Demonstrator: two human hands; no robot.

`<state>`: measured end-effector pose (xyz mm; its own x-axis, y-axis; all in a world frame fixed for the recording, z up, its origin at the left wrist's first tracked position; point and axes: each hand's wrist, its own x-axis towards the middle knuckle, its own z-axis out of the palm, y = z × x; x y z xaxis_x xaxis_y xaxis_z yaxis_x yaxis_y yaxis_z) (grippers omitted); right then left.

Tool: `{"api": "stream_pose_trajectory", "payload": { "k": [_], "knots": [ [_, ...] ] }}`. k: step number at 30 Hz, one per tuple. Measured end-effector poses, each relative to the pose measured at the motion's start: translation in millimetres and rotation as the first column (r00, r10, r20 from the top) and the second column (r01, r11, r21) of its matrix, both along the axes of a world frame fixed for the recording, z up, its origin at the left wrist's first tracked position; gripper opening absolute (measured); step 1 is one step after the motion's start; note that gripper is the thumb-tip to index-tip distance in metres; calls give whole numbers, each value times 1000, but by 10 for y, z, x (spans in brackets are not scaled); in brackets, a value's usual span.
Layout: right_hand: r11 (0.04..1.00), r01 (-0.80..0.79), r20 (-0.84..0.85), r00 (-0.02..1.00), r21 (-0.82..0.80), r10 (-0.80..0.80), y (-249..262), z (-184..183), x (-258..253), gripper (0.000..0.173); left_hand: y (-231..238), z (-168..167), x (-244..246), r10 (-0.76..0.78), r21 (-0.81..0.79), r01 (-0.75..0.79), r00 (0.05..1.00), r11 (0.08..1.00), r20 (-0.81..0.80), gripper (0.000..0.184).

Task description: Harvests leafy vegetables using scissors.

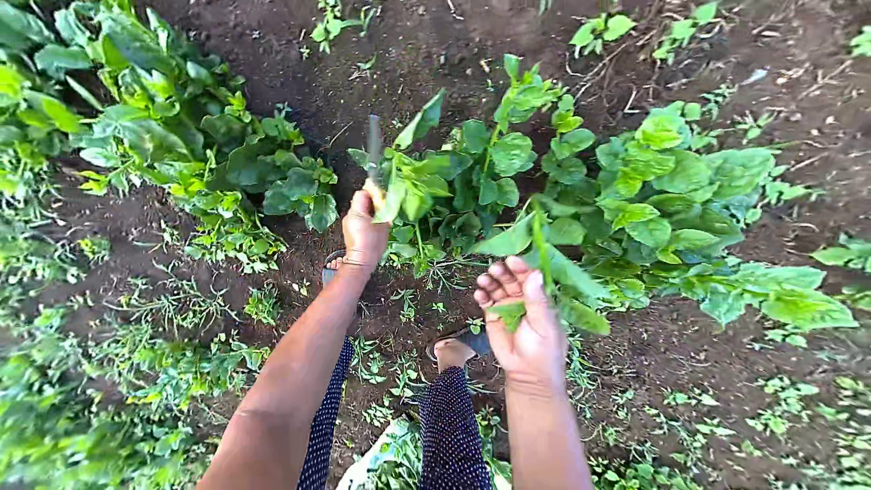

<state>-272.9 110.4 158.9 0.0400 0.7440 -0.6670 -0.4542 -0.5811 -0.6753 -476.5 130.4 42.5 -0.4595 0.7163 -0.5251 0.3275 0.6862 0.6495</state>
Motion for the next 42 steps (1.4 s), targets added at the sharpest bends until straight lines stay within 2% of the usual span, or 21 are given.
{"api": "stream_pose_trajectory", "payload": {
  "k": [2, 4, 6, 8, 10, 13, 16, 20, 24, 28, 30, 33, 35, 37, 39, 41, 42],
  "knots": [
    [996, -71, 148, 987, 58, 62, 243, 38, -39, 36, -11, 68, 16, -106, -22, 105, 993, 994, -51, 33],
    [978, -178, 244, 958, 105, 148, 499, 66, -64, 35, 20, 141, -2, -195, -109, 188, 979, 976, -53, 34],
    [940, -334, 307, 904, 73, 298, 782, 65, -98, 36, 27, 188, -20, -276, -111, 269, 960, 957, -56, 30],
    [865, -501, 345, 806, -35, 481, 1061, 26, -155, 37, -13, 159, -11, -307, 12, 310, 945, 951, -111, 23],
    [749, -631, 352, 667, -203, 657, 1276, -30, -250, 37, -67, 85, -8, -314, 146, 342, 931, 928, -185, 18],
    [570, -690, 239, 522, -446, 819, 1438, -90, -398, 35, -103, 46, -4, -353, 223, 404, 906, 887, -235, 15],
    [457, -677, 191, 433, -576, 881, 1459, -121, -488, 36, -137, 23, 6, -382, 287, 460, 878, 841, -288, 13],
    [334, -706, 85, 364, -625, 927, 1395, -242, -521, 39, -194, -45, -34, -401, 356, 520, 844, 777, -357, 4],
    [338, -696, 22, 421, -634, 907, 1325, -322, -561, 30, -250, -63, -84, -427, 360, 541, 833, 760, -351, 5],
    [366, -639, 70, 440, -676, 895, 1262, -404, -657, 29, -268, -75, -108, -413, 345, 535, 833, 772, -368, 5],
    [357, -625, 89, 418, -694, 904, 1269, -438, -704, 33, -246, -93, -89, -402, 352, 533, 832, 769, -382, 5],
    [323, -672, 75, 371, -667, 926, 1280, -492, -715, 27, -256, -125, -102, -427, 375, 564, 816, 736, -390, 7],
    [260, -704, 99, 262, -661, 960, 1249, -499, -670, 26, -282, -126, -131, -451, 389, 586, 804, 710, -387, 7],
    [185, -712, 132, 130, -677, 983, 1216, -465, -587, 28, -310, -80, -201, -453, 387, 568, 819, 726, -351, 8],
    [206, -688, 161, 130, -696, 978, 1166, -445, -433, 33, -349, 82, -316, -455, 290, 493, 869, 820, -193, 16],
    [245, -675, 193, 152, -696, 969, 1106, -459, -261, 32, -296, 262, -503, -459, 7, 461, 882, 887, 111, 30],
    [253, -668, 206, 151, -700, 967, 1067, -458, -190, 30, -237, 287, -600, -427, -137, 478, 857, 867, 290, 37]
  ]
}}
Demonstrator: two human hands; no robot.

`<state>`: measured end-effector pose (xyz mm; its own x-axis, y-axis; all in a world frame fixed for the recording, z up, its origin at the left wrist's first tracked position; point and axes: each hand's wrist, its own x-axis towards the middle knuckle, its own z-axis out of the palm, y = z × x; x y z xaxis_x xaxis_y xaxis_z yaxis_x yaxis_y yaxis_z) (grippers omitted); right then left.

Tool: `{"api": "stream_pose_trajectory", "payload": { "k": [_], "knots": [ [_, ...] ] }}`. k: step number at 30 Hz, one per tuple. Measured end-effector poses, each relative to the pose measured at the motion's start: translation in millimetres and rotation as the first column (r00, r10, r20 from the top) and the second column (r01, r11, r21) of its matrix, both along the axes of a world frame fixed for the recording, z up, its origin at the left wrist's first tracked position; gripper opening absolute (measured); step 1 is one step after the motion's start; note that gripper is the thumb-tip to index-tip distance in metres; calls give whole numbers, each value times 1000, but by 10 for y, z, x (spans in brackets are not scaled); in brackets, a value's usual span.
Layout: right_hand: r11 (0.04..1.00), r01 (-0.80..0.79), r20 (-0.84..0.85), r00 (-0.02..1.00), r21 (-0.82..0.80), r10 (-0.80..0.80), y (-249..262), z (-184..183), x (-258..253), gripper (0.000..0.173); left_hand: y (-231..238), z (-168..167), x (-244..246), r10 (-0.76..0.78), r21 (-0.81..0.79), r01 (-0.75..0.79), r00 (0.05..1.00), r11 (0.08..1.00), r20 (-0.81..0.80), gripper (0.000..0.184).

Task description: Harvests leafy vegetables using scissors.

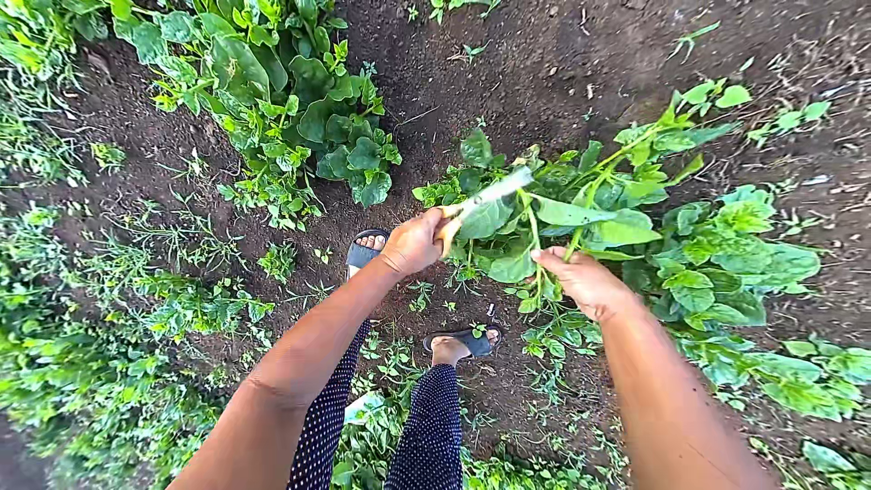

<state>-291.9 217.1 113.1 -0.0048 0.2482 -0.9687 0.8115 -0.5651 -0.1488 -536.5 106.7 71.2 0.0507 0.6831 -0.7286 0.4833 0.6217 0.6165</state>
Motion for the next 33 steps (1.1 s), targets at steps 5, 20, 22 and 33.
{"api": "stream_pose_trajectory", "payload": {
  "k": [5, 20, 22, 33],
  "knots": [
    [995, 97, 48, 994, 39, -98, -208, 26, 152, 26, 291, -72, -130, 20, -497, 199, 915, 845, 402, 34],
    [929, 273, -108, 961, 250, -254, -619, 58, 168, 23, 1208, -262, -200, 183, -773, 171, 920, 610, 348, 51],
    [923, 278, -110, 960, 264, -258, -667, 60, 155, 22, 1277, -290, -190, 150, -782, 180, 932, 596, 329, 52],
    [902, 298, -129, 954, 314, -270, -744, 60, 212, 21, 1391, -400, -165, 65, -748, 263, 924, 609, 378, 49]
  ]
}}
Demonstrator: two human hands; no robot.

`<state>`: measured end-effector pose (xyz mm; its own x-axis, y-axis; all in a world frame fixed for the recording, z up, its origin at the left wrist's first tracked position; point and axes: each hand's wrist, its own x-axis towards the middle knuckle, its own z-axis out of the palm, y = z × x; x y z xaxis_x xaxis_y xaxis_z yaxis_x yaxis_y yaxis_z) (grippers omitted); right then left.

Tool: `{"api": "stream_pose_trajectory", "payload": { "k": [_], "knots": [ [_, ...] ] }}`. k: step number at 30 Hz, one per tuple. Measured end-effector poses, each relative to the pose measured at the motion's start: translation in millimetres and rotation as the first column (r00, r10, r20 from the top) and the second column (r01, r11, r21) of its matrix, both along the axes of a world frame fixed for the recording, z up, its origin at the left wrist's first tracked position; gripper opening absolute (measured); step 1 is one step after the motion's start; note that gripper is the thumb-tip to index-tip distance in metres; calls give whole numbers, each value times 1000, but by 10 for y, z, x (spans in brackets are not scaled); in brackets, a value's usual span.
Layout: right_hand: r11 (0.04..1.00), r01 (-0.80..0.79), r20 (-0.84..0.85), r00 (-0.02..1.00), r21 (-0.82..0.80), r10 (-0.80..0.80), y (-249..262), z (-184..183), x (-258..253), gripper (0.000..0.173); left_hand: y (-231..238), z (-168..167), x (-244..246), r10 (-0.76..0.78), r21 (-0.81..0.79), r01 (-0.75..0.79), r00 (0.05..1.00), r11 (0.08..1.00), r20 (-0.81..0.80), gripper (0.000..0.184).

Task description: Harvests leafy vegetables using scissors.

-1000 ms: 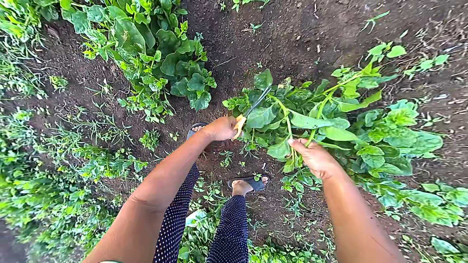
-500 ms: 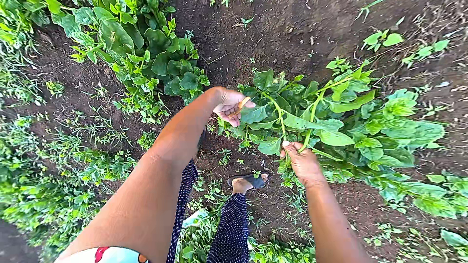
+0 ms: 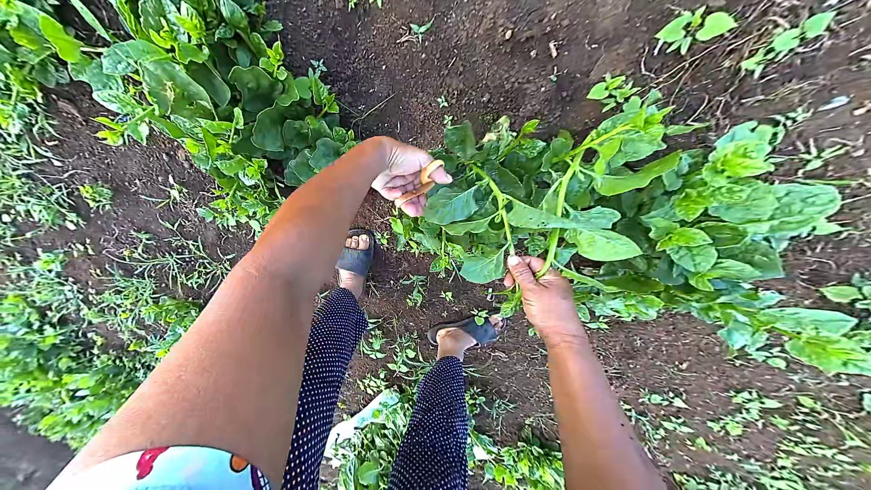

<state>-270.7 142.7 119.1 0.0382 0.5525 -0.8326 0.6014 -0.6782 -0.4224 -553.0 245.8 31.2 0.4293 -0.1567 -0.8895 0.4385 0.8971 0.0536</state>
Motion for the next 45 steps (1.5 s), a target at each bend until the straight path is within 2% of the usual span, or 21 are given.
{"api": "stream_pose_trajectory", "payload": {
  "k": [4, 11, 18, 22, 26, 28, 30, 32, 36, 41, 45],
  "knots": [
    [999, -48, 11, 999, -18, 48, 22, 22, -37, 21, 75, 37, 61, -53, 39, 54, 998, 998, -41, 46],
    [1000, -25, -20, 999, 18, 26, -40, 4, -49, 19, 186, 26, 237, -85, 20, 87, 993, 996, -80, 45],
    [1000, -1, -1, 1000, 30, 1, -20, 39, 6, 20, 139, -32, 320, -74, 81, 78, 996, 994, -47, 28],
    [1000, -12, 17, 1000, 28, 11, 53, 91, -9, 21, 123, 15, 315, -89, 113, 95, 995, 989, -51, 25],
    [993, 61, -107, 993, 99, -51, 81, 146, 36, 20, 101, 70, 246, -112, 177, 127, 989, 976, -94, 24],
    [977, 163, -214, 968, 135, -132, 65, 207, 98, 21, 43, 131, 142, -41, 224, 53, 998, 973, -55, 27],
    [957, 246, -296, 936, 152, -193, 53, 371, 162, 22, -88, 285, -15, 80, 284, -73, 997, 956, -13, 31],
    [941, 293, -353, 910, 171, -219, 43, 635, 213, 23, -338, 543, -190, 227, 387, -191, 972, 902, -51, 29],
    [932, 327, -392, 886, 154, -246, -61, 1212, 286, 27, -1109, 1088, -564, 361, 628, -151, 906, 763, -221, 37],
    [868, 488, -357, 797, -94, -487, -493, 1714, 267, 31, -2219, 1914, -729, 489, 605, -212, 804, 767, -338, 42],
    [804, 571, -296, 749, -167, -593, -913, 2173, 218, 34, -2684, 2531, -579, 520, 637, -205, 777, 743, -356, 38]
  ]
}}
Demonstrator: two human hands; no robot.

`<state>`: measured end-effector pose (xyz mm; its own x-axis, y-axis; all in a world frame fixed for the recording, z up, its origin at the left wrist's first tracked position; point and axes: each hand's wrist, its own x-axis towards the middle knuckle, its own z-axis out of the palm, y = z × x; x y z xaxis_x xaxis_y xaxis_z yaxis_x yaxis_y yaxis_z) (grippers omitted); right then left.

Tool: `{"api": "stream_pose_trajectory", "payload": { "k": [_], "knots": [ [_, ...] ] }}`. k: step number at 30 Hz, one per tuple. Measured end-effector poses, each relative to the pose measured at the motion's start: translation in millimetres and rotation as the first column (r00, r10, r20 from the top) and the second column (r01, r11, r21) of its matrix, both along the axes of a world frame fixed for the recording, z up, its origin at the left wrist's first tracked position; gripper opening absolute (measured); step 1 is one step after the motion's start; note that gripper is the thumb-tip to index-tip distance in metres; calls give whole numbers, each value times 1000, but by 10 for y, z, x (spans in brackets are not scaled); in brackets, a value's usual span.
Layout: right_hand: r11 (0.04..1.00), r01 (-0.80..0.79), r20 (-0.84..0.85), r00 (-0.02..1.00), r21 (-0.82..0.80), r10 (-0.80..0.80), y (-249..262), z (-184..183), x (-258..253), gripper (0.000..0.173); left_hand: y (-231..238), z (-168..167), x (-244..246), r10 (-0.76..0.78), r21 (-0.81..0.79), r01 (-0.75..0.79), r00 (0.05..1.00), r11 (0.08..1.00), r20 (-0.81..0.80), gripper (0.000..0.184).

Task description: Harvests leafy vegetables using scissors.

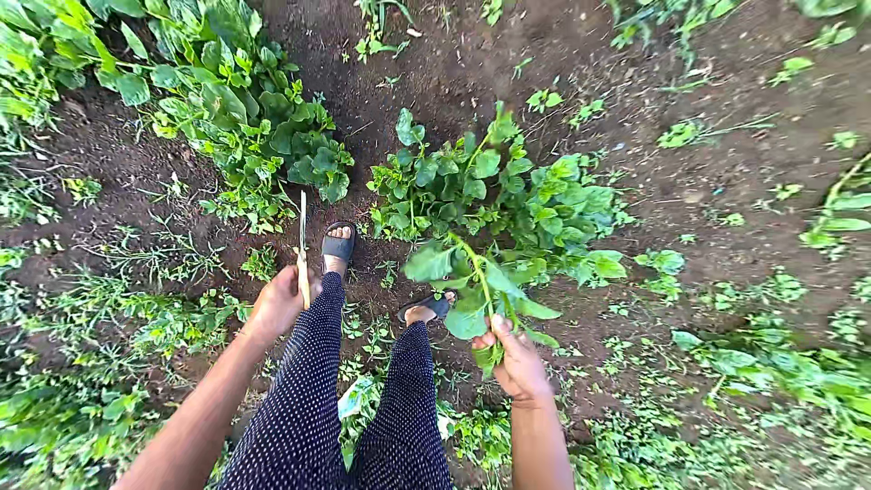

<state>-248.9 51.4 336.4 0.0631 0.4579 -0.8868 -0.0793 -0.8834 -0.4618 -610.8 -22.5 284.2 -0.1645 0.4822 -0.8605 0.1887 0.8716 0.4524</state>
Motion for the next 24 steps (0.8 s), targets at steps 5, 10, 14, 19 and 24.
{"api": "stream_pose_trajectory", "payload": {
  "k": [5, 10, 14, 19, 24],
  "knots": [
    [1000, -2, 25, 1000, -30, 3, -330, 719, 32, 32, -84, 783, 245, -65, 118, 70, 997, 991, -43, 30],
    [997, -66, 6, 998, 32, 66, -431, 1530, 89, 29, 100, 1455, 389, -142, 358, 172, 984, 918, -108, 23],
    [958, -220, -13, 974, 182, 227, -379, 2108, 165, 26, 389, 2009, 603, -227, 504, 283, 959, 816, -172, 25],
    [842, -338, -17, 925, 420, 379, -280, 2758, 215, 24, 750, 2775, 979, -376, 620, 394, 911, 678, -167, 33],
    [737, -335, -34, 899, 587, 436, -281, 3209, 139, 25, 849, 3222, 1225, -344, 696, 500, 864, 515, -366, 39]
  ]
}}
